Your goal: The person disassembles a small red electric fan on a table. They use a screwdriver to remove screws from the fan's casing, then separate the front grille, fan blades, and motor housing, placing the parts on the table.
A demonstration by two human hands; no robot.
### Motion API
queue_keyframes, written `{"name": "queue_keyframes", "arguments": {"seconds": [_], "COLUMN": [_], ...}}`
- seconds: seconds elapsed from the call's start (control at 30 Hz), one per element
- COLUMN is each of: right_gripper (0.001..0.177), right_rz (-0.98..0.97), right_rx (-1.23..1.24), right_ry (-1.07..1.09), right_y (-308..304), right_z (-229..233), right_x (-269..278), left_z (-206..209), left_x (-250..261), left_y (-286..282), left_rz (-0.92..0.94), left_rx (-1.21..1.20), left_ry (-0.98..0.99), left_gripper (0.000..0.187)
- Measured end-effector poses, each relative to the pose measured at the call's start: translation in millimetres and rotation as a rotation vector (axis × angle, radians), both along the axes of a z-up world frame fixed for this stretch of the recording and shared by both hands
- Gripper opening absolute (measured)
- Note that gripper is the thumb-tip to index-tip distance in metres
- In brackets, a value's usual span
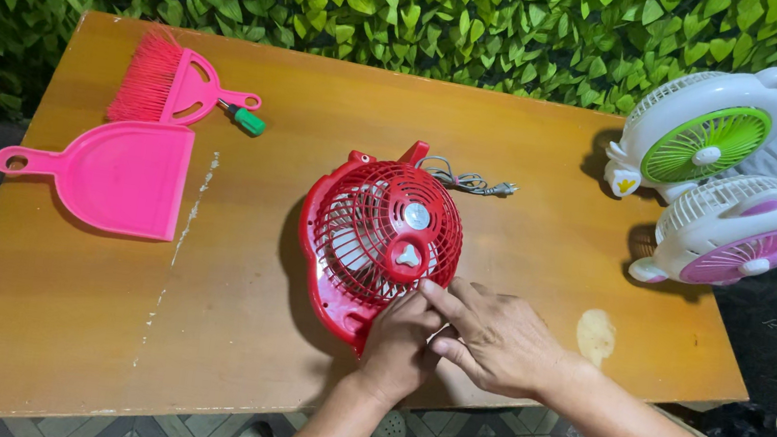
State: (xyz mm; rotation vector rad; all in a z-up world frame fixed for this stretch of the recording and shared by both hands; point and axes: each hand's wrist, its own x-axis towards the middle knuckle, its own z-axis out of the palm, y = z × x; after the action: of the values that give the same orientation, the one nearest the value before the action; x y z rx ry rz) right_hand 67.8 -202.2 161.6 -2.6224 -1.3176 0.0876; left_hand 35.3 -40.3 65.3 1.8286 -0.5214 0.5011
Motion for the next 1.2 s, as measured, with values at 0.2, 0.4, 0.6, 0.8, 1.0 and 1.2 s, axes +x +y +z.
{"name": "queue_keyframes", "arguments": {"seconds": [0.2,0.4,0.6,0.8,1.0,1.2], "right_gripper": [0.024,0.019,0.016,0.022,0.02,0.02], "right_rz": [-0.311,0.019,-0.147,-0.034,-0.091,-0.22], "right_rx": [-0.187,-0.059,-0.269,-0.063,-0.196,-0.372], "right_ry": [-0.014,-0.132,-0.168,-0.131,-0.109,0.006], "right_y": [1,-4,-4,-10,-5,-5], "right_z": [14,27,18,31,33,27], "right_x": [-14,-11,-9,0,-4,-1], "left_z": [0,-2,3,-8,-5,-11], "left_x": [-3,-7,-5,-5,-1,-3], "left_y": [-4,-2,-10,-13,-15,-17], "left_rz": [0.015,0.015,0.059,0.113,0.127,0.168], "left_rx": [0.093,-0.001,0.013,0.06,0.035,0.132], "left_ry": [0.154,0.08,0.126,0.029,0.118,0.008], "left_gripper": [0.016,0.018,0.018,0.016,0.017,0.017]}}
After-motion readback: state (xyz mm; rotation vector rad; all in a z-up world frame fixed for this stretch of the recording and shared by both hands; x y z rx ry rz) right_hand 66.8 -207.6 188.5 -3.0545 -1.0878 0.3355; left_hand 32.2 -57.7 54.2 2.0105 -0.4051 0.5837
